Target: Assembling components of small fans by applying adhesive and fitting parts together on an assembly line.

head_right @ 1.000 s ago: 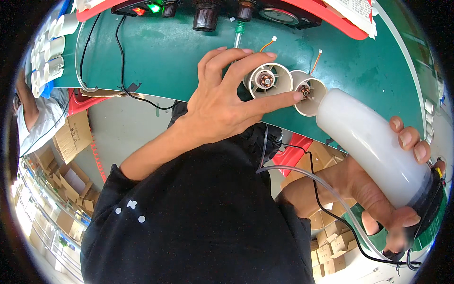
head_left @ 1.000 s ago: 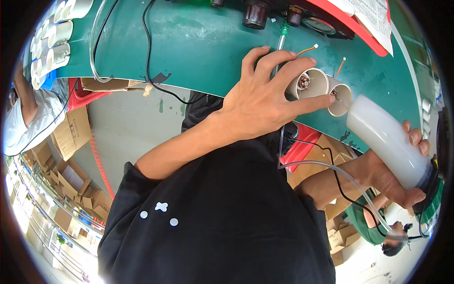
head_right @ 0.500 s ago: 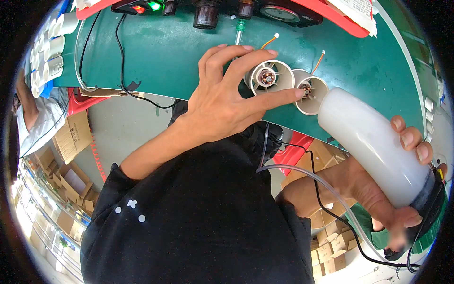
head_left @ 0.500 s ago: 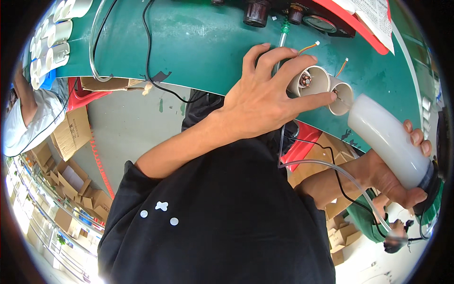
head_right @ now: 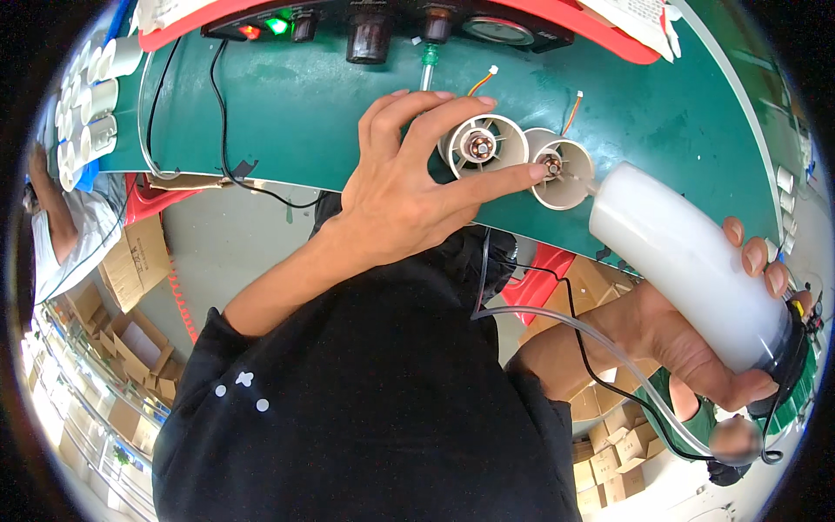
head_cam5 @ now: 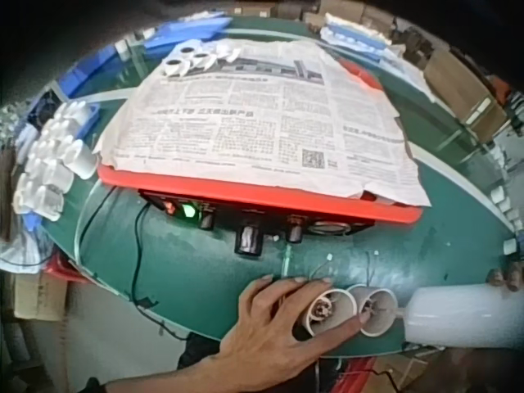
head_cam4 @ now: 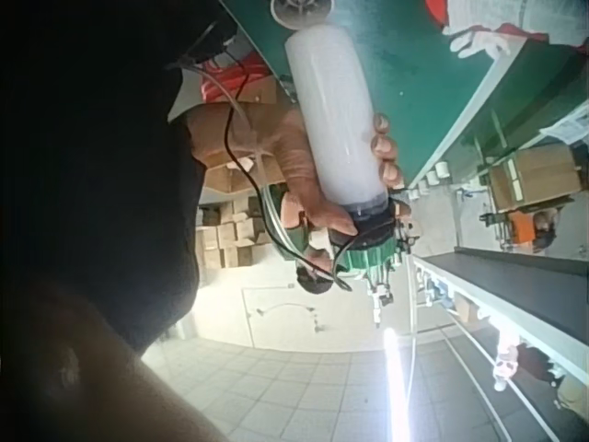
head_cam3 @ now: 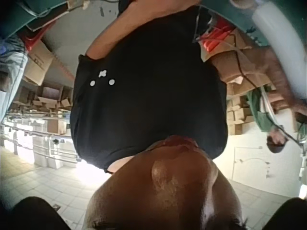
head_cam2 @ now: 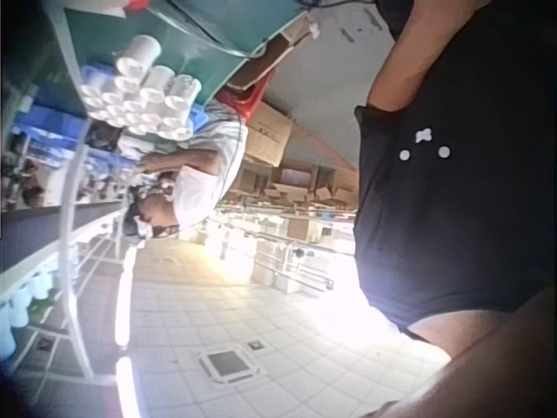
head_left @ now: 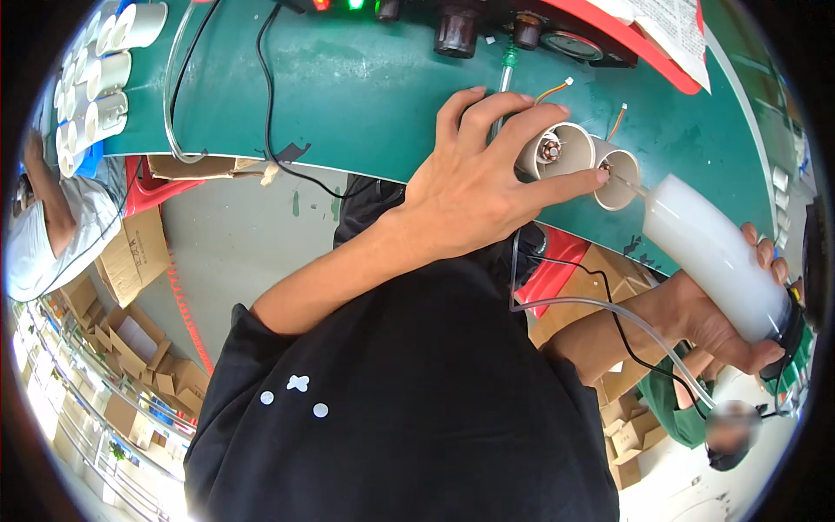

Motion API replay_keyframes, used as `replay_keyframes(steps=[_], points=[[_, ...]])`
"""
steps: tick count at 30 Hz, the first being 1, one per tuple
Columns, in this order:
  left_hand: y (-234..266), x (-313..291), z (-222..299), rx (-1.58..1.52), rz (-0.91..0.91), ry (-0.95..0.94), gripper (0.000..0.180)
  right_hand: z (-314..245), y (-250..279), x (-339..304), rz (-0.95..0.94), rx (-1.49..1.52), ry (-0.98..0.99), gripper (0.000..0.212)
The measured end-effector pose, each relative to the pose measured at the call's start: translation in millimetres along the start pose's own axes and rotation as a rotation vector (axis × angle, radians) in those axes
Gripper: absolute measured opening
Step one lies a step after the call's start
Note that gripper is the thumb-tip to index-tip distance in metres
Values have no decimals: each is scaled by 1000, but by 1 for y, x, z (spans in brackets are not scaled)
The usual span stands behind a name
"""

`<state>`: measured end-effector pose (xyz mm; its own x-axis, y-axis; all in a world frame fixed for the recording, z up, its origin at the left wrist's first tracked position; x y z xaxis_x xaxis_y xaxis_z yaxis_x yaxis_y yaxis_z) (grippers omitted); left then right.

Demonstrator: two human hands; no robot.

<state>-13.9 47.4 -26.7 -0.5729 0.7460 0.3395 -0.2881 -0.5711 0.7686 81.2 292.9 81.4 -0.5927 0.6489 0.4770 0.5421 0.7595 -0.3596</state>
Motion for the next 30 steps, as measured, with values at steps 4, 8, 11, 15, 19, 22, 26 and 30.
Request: replay_keyframes(steps=[4,8,11,15,19,22,26,30], points=[[5,4,-1,-21,-9,-41,65,-18,27,3,-95,63,27,70],[13,3,-4,-162,-69,150,71,-44,56,3,279,-105,155,64],[12,7,-3,-135,-93,146,74,-65,85,-4,339,-146,166,62],[14,1,-10,-240,-65,87,67,-64,92,-26,399,-98,95,55],[16,3,-7,-223,-50,49,70,-54,80,-30,389,255,48,50],[18,2,-7,-224,-47,47,71,-49,74,-30,354,299,42,48],[17,-2,-10,-282,-21,42,71,-56,70,-19,328,-149,-98,51],[19,1,-10,-313,0,100,69,-33,52,-4,142,-974,-472,45]])
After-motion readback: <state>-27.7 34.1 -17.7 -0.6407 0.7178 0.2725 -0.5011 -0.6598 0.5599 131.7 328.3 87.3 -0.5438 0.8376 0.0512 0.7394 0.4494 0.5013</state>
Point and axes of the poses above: each hand's wrist, its own x-axis towards the middle knuckle, its own y-axis out of the back of the hand, z = x × y, the point moved 2 cm from there along x, towards the middle knuckle, and after that the axes turned 14 degrees about -z, right-handed, at the moved point
